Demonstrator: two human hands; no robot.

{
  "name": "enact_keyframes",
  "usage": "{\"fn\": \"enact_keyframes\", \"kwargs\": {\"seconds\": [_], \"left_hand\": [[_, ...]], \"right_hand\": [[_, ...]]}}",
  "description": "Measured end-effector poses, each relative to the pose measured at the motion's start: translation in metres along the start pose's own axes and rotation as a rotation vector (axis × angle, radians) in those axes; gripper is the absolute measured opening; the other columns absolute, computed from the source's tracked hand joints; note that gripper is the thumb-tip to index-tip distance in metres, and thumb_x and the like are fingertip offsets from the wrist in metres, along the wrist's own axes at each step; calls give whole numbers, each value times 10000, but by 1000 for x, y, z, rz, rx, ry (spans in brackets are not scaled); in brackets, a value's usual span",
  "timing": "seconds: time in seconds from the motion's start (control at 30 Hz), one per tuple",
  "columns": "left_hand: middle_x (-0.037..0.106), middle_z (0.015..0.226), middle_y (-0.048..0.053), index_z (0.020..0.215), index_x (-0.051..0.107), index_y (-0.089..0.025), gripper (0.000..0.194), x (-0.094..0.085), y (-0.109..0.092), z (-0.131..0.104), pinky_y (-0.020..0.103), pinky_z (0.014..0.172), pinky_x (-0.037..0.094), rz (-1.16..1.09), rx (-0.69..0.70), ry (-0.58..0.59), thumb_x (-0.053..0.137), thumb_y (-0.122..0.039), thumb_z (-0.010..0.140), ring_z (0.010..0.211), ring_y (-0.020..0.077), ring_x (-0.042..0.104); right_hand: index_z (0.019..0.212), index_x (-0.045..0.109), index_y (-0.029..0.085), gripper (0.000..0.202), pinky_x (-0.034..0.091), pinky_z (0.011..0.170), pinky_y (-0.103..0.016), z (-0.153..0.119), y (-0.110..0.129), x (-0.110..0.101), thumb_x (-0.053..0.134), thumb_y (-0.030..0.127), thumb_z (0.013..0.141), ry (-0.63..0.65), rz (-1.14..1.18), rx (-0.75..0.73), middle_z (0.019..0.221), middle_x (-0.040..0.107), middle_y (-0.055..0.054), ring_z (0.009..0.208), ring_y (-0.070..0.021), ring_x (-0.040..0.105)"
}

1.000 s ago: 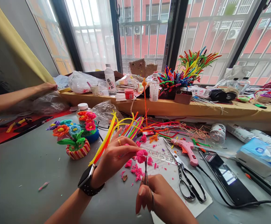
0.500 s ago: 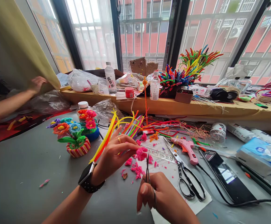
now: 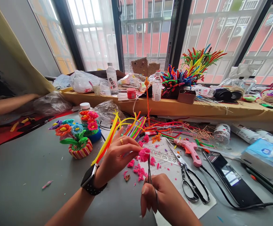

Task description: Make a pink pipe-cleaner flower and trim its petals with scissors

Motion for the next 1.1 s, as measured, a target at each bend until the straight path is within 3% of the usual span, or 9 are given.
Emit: {"fn": "enact_keyframes", "kwargs": {"seconds": [0.27, 0.53, 0.8, 1.1], "left_hand": [[644, 747, -22, 699, 627, -208, 62, 2, 1, -1, 365, 963, 297, -28, -11, -7, 583, -209, 743, 713, 99, 580], [649, 762, -29, 741, 646, -230, 90, 0, 2, -1, 388, 991, 242, -27, 8, -8, 562, -209, 764, 728, 99, 578], [649, 764, -26, 768, 658, -234, 95, -5, -2, 1, 396, 1015, 185, -46, 12, -54, 564, -216, 763, 720, 98, 584], [645, 767, -26, 778, 673, -255, 113, -4, -1, 2, 411, 1032, 115, -23, 13, -5, 566, -223, 763, 735, 103, 577]], "right_hand": [[408, 540, 148, 639, 250, 422, -220, 1, 3, -1, 352, 681, 707, -45, -14, 0, 390, 357, 28, 402, -78, 352], [311, 439, 160, 681, 226, 396, -219, 3, -4, -4, 316, 707, 697, -48, -66, 58, 344, 294, 37, 354, -60, 286], [562, 587, 126, 727, 292, 473, -223, -3, 2, -4, 277, 780, 623, 75, -8, -4, 513, 432, 5, 493, -96, 384], [485, 552, 126, 687, 263, 456, -222, -4, 1, 0, 319, 755, 632, 102, -30, 16, 478, 411, 15, 473, -85, 374]]}}
Point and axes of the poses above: each hand's wrist, its own z-axis towards the middle knuckle, its own x-axis out of the palm, y = z × x, the point moved 5 cm from there along z, towards the middle knuckle
